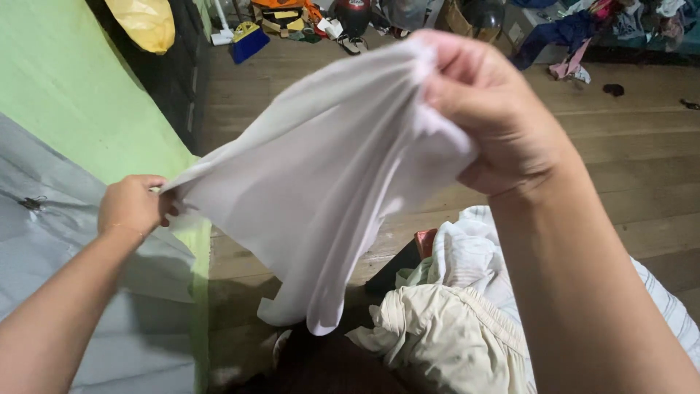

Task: The person is ironing and folding various pieces of clothing on an ironing board.

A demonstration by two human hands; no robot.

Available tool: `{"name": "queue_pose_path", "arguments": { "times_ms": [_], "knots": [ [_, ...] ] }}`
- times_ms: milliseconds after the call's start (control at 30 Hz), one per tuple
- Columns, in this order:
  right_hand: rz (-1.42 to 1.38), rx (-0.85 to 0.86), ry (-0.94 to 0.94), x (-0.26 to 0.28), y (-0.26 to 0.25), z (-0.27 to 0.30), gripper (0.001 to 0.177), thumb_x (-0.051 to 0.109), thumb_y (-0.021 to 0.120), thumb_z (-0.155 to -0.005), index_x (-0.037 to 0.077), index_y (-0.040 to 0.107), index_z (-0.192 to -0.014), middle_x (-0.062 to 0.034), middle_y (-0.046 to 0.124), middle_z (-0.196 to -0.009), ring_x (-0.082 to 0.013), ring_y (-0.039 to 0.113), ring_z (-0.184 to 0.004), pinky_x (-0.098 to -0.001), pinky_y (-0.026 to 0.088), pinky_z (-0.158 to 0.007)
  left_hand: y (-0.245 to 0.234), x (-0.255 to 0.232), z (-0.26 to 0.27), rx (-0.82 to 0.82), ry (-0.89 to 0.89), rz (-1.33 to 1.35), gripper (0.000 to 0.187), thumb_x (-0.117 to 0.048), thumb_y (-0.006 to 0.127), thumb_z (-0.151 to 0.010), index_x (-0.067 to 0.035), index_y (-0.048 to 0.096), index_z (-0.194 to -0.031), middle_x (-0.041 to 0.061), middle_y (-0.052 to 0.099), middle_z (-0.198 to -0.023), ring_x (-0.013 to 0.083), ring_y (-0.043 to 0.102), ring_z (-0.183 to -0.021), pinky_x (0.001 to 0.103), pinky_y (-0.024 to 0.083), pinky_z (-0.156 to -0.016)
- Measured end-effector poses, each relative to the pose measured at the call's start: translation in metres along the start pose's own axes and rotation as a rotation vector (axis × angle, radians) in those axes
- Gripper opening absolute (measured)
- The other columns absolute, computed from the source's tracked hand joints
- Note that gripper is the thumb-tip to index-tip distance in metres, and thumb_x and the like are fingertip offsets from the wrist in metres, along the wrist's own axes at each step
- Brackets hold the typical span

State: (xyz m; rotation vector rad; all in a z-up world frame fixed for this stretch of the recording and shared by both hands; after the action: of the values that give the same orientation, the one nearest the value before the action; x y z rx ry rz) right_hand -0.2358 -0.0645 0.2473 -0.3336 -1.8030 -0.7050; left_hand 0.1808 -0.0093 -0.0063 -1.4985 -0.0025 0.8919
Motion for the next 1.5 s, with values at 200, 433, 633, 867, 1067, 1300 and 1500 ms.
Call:
{"name": "queue_pose_path", "arguments": {
  "times_ms": [200, 433, 633, 867, 1067, 1300, 1500],
  "knots": [
    [-0.139, 0.006, -0.172, 0.020, -0.004, 0.018, 0.025, 0.006, 0.082, -0.095, -0.002, 0.071, -0.116, -0.0130, 0.075, -0.109, -0.0181, 0.074, -0.097, -0.0361, 0.061, -0.092, 0.001, 0.042, -0.035, -0.099, -0.098, 0.296, 0.019, -0.007, 0.067, -0.095, -0.003, 0.076, -0.110, 0.014, 0.075, -0.082, 0.0220, 0.072, -0.070, 0.035, 0.057, -0.065],
    [0.328, -0.006, 0.116, -0.003, 0.028, 0.002, 0.030, 0.010, 0.077, -0.094, 0.001, 0.072, -0.121, -0.0076, 0.075, -0.099, -0.0146, 0.070, -0.087, -0.0339, 0.061, -0.084, -0.019, -0.021, -0.042, 0.082, 0.104, 0.792, 0.024, -0.007, 0.057, -0.098, -0.007, 0.079, -0.108, 0.010, 0.074, -0.107, 0.0181, 0.068, -0.089, 0.033, 0.054, -0.078],
    [0.620, -0.037, 0.266, -0.046, 0.057, -0.021, 0.059, 0.015, 0.075, -0.091, 0.010, 0.058, -0.147, -0.0004, 0.071, -0.086, -0.0085, 0.062, -0.075, -0.0245, 0.052, -0.070, -0.051, -0.147, 0.022, 0.372, 0.185, 1.306, 0.017, -0.007, 0.061, -0.098, -0.013, 0.059, -0.082, 0.008, 0.068, -0.099, 0.0213, 0.069, -0.096, 0.041, 0.061, -0.089],
    [0.063, -0.232, 0.147, -0.085, 0.032, -0.042, 0.070, 0.013, 0.074, -0.091, -0.001, 0.044, -0.153, -0.0039, 0.077, -0.099, -0.0083, 0.071, -0.086, -0.0278, 0.060, -0.082, -0.072, -0.211, 0.084, 0.552, 0.380, 1.351, 0.014, -0.007, 0.054, -0.097, -0.010, 0.064, -0.087, 0.013, 0.072, -0.113, 0.0252, 0.071, -0.100, 0.044, 0.062, -0.090],
    [0.053, -0.306, 0.335, -0.100, 0.029, -0.042, 0.045, 0.013, 0.074, -0.088, -0.001, 0.067, -0.130, -0.0057, 0.078, -0.094, -0.0108, 0.074, -0.080, -0.0312, 0.065, -0.078, -0.077, -0.219, 0.099, 0.650, 0.464, 1.257, 0.020, 0.000, 0.045, -0.092, -0.005, 0.064, -0.086, 0.016, 0.072, -0.120, 0.0217, 0.071, -0.101, 0.044, 0.063, -0.090],
    [0.299, -0.427, 0.146, -0.098, 0.013, -0.048, 0.012, 0.011, 0.075, -0.091, 0.002, 0.075, -0.099, -0.0050, 0.076, -0.084, -0.0097, 0.069, -0.070, -0.0275, 0.060, -0.067, -0.105, -0.222, 0.116, 0.307, 0.733, 0.867, 0.019, 0.002, 0.053, -0.089, -0.005, 0.070, -0.086, 0.002, 0.063, -0.110, 0.0100, 0.059, -0.095, 0.028, 0.053, -0.083],
    [0.761, -0.548, -0.329, -0.060, 0.043, -0.039, 0.005, 0.006, 0.074, -0.095, 0.002, 0.074, -0.098, -0.0032, 0.078, -0.088, -0.0057, 0.072, -0.081, -0.0231, 0.062, -0.073, -0.080, -0.197, 0.112, 0.233, 0.644, 0.775, 0.012, -0.004, 0.057, -0.090, -0.010, 0.068, -0.092, -0.001, 0.054, -0.099, 0.0096, 0.052, -0.081, 0.026, 0.045, -0.069]
  ]
}}
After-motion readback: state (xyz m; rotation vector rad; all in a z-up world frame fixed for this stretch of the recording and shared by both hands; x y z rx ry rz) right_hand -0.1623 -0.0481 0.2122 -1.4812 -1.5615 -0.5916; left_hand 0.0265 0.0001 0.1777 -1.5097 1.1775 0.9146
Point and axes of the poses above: each hand's wrist, its own z-axis away from the middle knuckle, its own y-axis out of the palm, x = y × z, the point moved 8 cm from there along -z, towards the middle knuckle
